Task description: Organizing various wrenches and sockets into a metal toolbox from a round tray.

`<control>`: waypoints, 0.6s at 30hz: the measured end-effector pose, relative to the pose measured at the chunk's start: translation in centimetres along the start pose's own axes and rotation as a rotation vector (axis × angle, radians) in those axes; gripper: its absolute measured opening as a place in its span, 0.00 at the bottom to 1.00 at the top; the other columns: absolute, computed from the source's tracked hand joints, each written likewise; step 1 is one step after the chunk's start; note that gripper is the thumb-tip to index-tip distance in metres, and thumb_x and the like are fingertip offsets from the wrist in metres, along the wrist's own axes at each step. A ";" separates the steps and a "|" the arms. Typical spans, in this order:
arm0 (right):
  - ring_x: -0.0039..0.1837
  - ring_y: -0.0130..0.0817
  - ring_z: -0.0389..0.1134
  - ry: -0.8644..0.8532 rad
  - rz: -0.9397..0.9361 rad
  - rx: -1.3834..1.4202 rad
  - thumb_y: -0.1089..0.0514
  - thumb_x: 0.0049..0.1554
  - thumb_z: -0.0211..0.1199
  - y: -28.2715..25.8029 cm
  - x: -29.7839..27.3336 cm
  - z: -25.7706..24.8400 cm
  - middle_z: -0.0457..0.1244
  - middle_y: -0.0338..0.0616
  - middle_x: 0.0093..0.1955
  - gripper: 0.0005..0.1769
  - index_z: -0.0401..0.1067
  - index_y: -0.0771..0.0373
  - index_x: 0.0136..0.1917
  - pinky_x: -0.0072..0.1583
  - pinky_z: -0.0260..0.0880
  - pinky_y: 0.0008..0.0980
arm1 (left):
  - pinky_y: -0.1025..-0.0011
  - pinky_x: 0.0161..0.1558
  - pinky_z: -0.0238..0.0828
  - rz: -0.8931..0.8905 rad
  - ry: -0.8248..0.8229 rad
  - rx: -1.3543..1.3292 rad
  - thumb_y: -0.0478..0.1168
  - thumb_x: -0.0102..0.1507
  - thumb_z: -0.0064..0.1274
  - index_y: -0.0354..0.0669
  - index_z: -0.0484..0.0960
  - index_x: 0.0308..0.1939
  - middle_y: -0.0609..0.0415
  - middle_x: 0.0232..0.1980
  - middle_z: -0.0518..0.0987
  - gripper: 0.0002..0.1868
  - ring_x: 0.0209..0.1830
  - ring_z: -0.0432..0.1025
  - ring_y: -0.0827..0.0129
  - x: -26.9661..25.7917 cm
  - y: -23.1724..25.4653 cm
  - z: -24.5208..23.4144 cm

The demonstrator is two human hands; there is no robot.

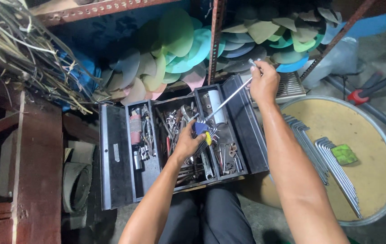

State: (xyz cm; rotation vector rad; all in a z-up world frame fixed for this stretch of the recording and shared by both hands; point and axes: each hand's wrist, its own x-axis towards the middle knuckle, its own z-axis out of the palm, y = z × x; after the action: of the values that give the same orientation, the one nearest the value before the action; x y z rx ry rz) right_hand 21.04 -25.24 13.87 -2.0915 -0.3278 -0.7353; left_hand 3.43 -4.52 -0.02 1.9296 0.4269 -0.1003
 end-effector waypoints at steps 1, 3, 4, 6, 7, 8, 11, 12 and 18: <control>0.47 0.61 0.72 0.005 0.007 -0.002 0.64 0.57 0.69 0.8 0.4 0.0 0.68 0.57 0.40 0.08 0.82 0.61 0.51 0.50 0.72 0.49 | 0.50 0.65 0.67 0.001 -0.006 0.006 0.50 0.58 0.65 0.51 0.68 0.74 0.34 0.57 0.77 0.41 0.64 0.71 0.40 -0.2 0.5 0.0; 0.31 0.42 0.73 -0.029 0.238 0.240 0.67 0.62 0.61 2.5 1.4 -0.1 0.70 0.55 0.37 0.07 0.78 0.67 0.52 0.30 0.77 0.26 | 0.49 0.65 0.66 -0.030 0.004 0.027 0.49 0.57 0.64 0.47 0.68 0.74 0.35 0.57 0.76 0.42 0.64 0.71 0.40 -0.4 1.6 -0.1; 0.31 0.42 0.73 -0.024 0.241 0.238 0.67 0.62 0.61 2.6 1.5 -0.5 0.70 0.55 0.37 0.07 0.78 0.67 0.52 0.30 0.77 0.26 | 0.49 0.65 0.66 -0.028 -0.001 0.029 0.49 0.57 0.64 0.47 0.68 0.74 0.35 0.57 0.76 0.42 0.64 0.71 0.40 -0.9 2.6 -0.3; 0.32 0.42 0.74 -0.030 0.321 0.288 0.66 0.63 0.58 2.9 1.5 -1.5 0.70 0.59 0.40 0.09 0.76 0.70 0.55 0.31 0.78 0.23 | 0.48 0.68 0.63 -0.058 0.075 0.110 0.50 0.53 0.63 0.50 0.70 0.73 0.36 0.62 0.74 0.43 0.67 0.69 0.41 -2.0 4.5 -0.8; 0.32 0.42 0.74 -0.024 0.323 0.287 0.66 0.63 0.58 2.8 1.2 -2.1 0.70 0.59 0.40 0.09 0.76 0.70 0.55 0.31 0.78 0.23 | 0.48 0.68 0.63 -0.055 0.072 0.113 0.50 0.53 0.63 0.50 0.70 0.73 0.36 0.62 0.74 0.43 0.67 0.69 0.41 -1.4 3.5 0.1; 0.33 0.43 0.74 -0.035 0.376 0.310 0.65 0.63 0.58 2.7 1.1 -2.9 0.70 0.58 0.41 0.10 0.75 0.70 0.55 0.32 0.80 0.24 | 0.45 0.68 0.61 0.030 0.168 0.129 0.47 0.54 0.60 0.49 0.72 0.70 0.38 0.62 0.73 0.39 0.66 0.68 0.40 -0.7 2.5 0.9; 0.34 0.46 0.74 -0.060 0.456 0.362 0.64 0.64 0.57 2.5 0.0 -4.9 0.69 0.59 0.42 0.11 0.75 0.71 0.56 0.33 0.81 0.28 | 0.46 0.64 0.61 0.282 0.359 0.109 0.40 0.59 0.52 0.45 0.77 0.64 0.41 0.58 0.74 0.27 0.60 0.69 0.40 -1.7 4.5 2.4; 0.34 0.48 0.74 -0.083 0.481 0.393 0.64 0.64 0.58 2.4 -0.5 -5.5 0.69 0.59 0.43 0.11 0.74 0.72 0.57 0.33 0.81 0.30 | 0.50 0.61 0.63 0.443 0.459 0.069 0.35 0.63 0.48 0.44 0.79 0.60 0.42 0.53 0.76 0.21 0.55 0.71 0.41 -2.7 5.9 2.7; 0.32 0.46 0.74 -0.219 0.553 0.372 0.64 0.61 0.60 1.2 -4.3 -8.2 0.70 0.62 0.42 0.12 0.76 0.71 0.56 0.32 0.80 0.33 | 0.56 0.51 0.72 0.659 0.251 0.125 0.48 0.70 0.49 0.45 0.83 0.55 0.44 0.42 0.81 0.16 0.45 0.76 0.46 -7.4 13.6 5.2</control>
State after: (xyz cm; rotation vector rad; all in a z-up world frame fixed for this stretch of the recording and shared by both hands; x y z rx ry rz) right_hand 15.06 -32.42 14.16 -1.7810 0.0084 -0.1042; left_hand 1.87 -15.62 11.87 2.1206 -0.0718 0.5593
